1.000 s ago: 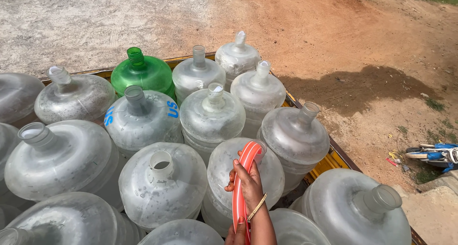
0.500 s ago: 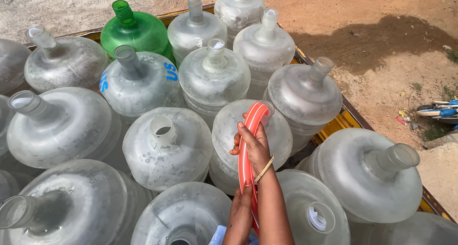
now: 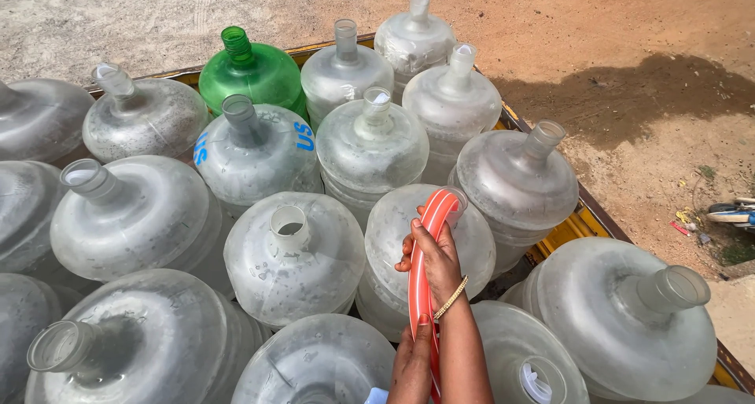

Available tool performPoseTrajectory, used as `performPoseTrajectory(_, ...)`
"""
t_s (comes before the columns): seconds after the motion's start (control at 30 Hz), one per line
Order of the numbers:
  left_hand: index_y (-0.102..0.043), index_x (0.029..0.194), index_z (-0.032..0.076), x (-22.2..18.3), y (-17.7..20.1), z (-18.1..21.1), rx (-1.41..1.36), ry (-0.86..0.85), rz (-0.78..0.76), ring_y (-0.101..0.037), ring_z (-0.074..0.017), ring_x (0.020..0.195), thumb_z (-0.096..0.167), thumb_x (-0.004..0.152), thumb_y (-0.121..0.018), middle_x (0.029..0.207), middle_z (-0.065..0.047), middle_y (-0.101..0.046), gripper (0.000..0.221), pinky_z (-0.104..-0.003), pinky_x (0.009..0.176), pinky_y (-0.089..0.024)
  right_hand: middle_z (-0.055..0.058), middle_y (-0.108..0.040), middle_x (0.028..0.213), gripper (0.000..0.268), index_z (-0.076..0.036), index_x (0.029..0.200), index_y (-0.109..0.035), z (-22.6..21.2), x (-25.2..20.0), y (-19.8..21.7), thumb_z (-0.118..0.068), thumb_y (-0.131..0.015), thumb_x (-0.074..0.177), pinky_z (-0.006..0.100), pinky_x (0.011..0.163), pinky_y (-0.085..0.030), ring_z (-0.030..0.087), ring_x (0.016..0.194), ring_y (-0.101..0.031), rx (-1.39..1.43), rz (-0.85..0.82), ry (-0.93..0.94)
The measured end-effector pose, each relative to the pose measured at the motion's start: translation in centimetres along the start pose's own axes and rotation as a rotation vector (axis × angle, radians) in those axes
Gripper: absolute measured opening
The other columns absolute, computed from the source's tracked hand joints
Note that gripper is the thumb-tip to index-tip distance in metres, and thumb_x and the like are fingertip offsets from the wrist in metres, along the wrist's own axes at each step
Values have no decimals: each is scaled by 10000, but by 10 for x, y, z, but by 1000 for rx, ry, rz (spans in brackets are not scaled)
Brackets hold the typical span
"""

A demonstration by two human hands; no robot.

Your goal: Filling multiple large water bottles with a hose on the back of a vehicle.

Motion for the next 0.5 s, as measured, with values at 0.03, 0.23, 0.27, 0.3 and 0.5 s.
performPoseTrajectory(0.03,-488,1428,28,-2,0,2,34,-20,14,-625,-207,1244,516,981,-480,1308,-133,-653,662,-346,1066,-477,43,-571,713,520,-123,1426,-463,0,0,0,-318,-598,964,302,506,-555,101,506,-542,6,1,-6)
performPoseTrajectory(0.23,-511,1408,49,8,5,-7,118,-28,89,-659,-202,1152,496,968,-529,1250,-122,-696,628,-329,1016,-496,45,-568,705,509,-114,1400,-491,2,2,2,-300,-629,946,309,507,-556,104,527,-562,23,16,1)
performPoseTrajectory(0.27,-511,1408,49,14,6,-12,115,-36,88,-659,-202,1152,496,968,-529,1250,-122,-696,628,-329,1016,-496,45,-568,705,509,-114,1400,-491,2,3,3,-300,-629,946,309,507,-556,104,527,-562,21,10,7)
performPoseTrajectory(0.3,-529,1397,42,20,6,-16,94,-43,90,-667,-182,1142,493,968,-538,1232,-112,-711,623,-315,1005,-495,48,-577,706,508,-112,1396,-500,3,4,4,-304,-631,944,311,511,-564,105,530,-571,13,26,11)
performPoseTrajectory(0.5,-577,1344,33,44,8,-37,104,-124,100,-695,-173,1007,502,951,-577,1119,-114,-756,612,-295,915,-518,69,-613,710,503,-95,1366,-532,0,2,7,-324,-641,931,312,504,-570,130,492,-586,-50,69,32)
Point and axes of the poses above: each hand's wrist, its own x-axis towards the middle knuckle, its own y-axis out of the back of the hand, z = x × y, the point moved 7 cm from there along x, towards the middle knuckle
